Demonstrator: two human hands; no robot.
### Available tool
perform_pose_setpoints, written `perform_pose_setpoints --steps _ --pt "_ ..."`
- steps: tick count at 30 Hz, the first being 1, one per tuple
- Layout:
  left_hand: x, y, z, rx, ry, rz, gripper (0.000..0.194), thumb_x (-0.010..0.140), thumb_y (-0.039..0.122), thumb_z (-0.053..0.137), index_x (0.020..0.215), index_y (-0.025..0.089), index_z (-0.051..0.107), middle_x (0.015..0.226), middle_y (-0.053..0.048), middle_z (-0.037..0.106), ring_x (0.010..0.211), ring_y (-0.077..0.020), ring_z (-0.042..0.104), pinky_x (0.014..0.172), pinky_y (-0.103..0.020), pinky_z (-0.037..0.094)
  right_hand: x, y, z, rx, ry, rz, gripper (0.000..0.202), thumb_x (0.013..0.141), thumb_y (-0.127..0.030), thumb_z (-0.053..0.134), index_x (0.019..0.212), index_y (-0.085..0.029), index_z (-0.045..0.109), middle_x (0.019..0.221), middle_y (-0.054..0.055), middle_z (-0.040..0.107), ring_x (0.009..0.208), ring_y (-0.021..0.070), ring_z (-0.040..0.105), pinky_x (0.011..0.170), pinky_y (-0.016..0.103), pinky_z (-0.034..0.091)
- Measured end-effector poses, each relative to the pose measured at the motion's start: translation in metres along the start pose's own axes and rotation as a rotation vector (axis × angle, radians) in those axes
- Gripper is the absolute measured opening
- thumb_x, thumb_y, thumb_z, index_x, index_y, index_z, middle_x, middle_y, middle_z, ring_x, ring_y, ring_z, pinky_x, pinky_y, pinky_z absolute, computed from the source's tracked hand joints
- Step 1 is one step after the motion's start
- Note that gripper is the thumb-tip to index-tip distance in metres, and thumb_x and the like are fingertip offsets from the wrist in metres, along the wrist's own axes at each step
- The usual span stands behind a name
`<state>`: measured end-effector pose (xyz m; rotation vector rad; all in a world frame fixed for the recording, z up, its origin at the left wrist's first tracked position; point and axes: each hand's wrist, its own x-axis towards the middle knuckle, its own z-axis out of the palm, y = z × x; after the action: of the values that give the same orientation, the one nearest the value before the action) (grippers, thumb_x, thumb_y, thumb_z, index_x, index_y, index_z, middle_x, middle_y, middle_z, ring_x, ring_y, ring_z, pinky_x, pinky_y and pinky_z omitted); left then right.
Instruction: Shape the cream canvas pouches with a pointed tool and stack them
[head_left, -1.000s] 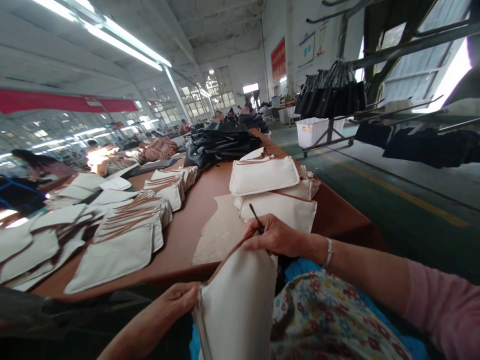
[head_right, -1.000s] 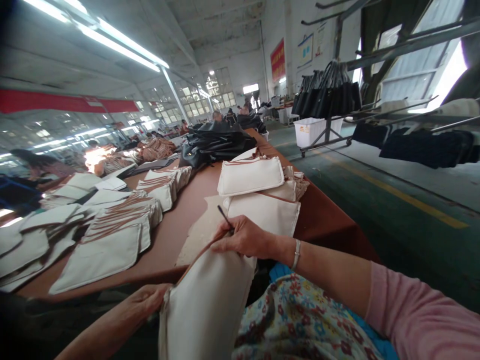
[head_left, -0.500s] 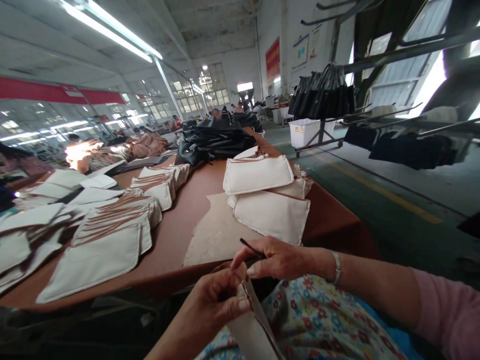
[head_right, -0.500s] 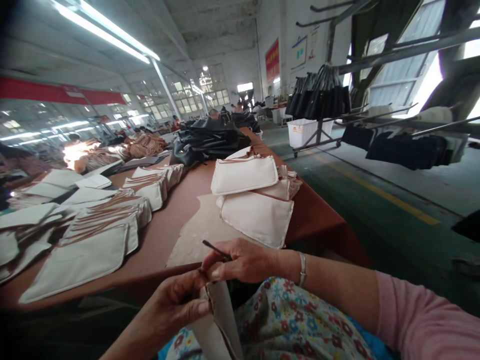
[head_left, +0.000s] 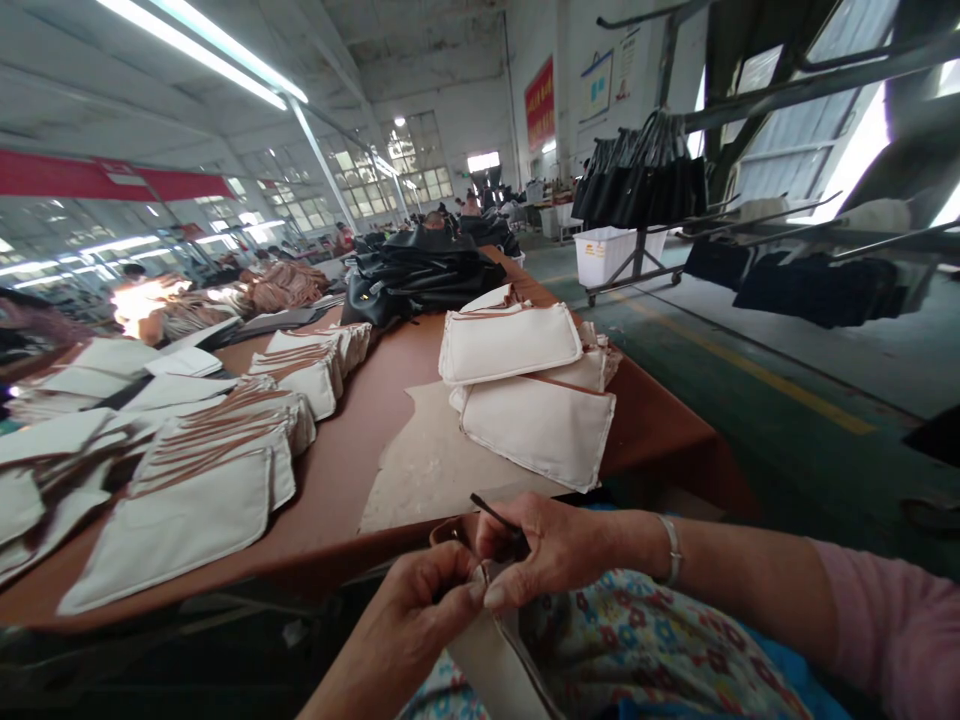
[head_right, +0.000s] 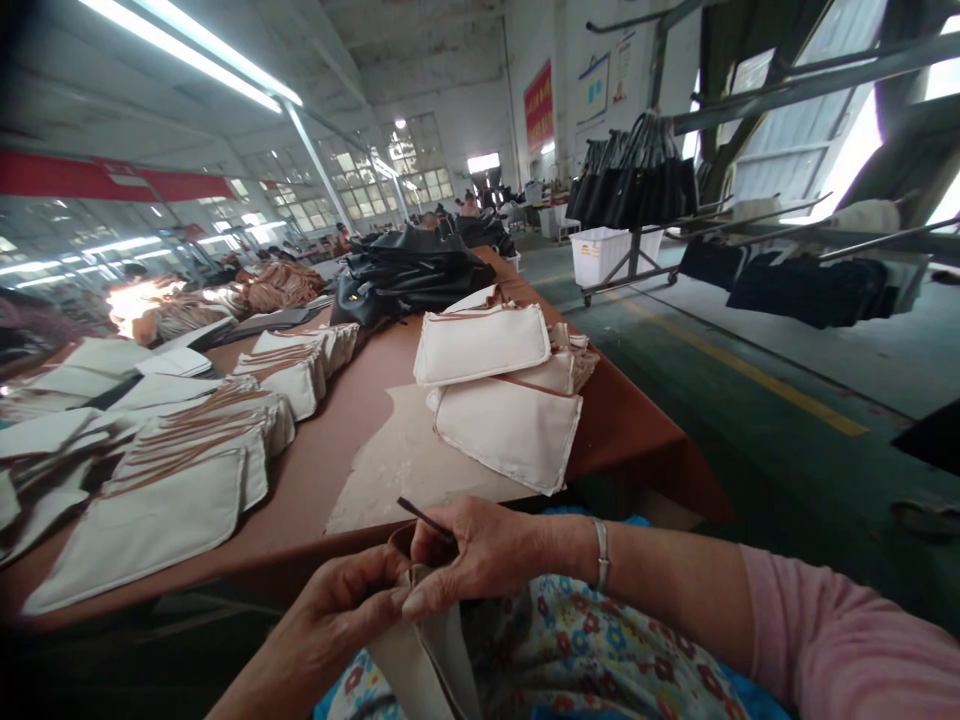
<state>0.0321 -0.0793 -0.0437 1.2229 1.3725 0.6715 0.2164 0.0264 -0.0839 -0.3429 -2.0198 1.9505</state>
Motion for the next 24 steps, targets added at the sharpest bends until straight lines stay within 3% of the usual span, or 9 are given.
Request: perform_pose_setpoints --steps 5,10,16,24 --pt "0.005 -0.001 0.004 -0.050 0.020 -0.024 0.033 0.083 0.046 0.067 0.076 0.015 0.059 0.068 0.002 0.050 0.062 -0.0119 0.039 0.056 -0.023 0.029 0.000 0.001 0.001 0.048 0.058 0.064 0.028 0.065 -0.024 0.078 0.083 -0.013 0.059 0.067 -0.005 0.055 0.058 0.0052 0.043 0.052 0.016 0.034" --pt "0.009 -0.006 0.009 -0.170 0.053 -0.029 0.033 0.080 0.043 0.070 0.071 0.015 0.056 0.062 0.003 0.047 0.057 -0.0100 0.033 0.053 -0.022 0.025 -0.002 0.002 -0.001 0.140 0.057 0.202 0.017 0.074 -0.025 0.065 0.086 -0.015 0.060 0.052 -0.009 0.047 0.037 0.0042 0.038 0.036 0.014 0.028" --pt "0.018 -0.002 0.010 -0.037 0.065 0.004 0.042 0.074 0.053 0.073 0.072 0.014 0.057 0.066 0.002 0.048 0.061 -0.0111 0.036 0.053 -0.022 0.027 -0.003 -0.002 -0.001 0.154 0.110 0.203 0.013 0.073 -0.023 0.064 0.082 -0.014 0.060 0.049 -0.009 0.047 0.036 0.0036 0.037 0.033 0.013 0.027" --pt "0.020 0.003 0.011 0.020 0.105 -0.050 0.025 0.079 0.036 0.065 0.068 0.015 0.060 0.062 0.002 0.049 0.058 -0.0115 0.038 0.051 -0.022 0.027 -0.005 -0.005 -0.006 0.161 0.120 0.161 0.006 0.071 -0.018 0.060 0.076 -0.014 0.059 0.047 -0.009 0.045 0.036 0.0034 0.036 0.036 0.013 0.027"
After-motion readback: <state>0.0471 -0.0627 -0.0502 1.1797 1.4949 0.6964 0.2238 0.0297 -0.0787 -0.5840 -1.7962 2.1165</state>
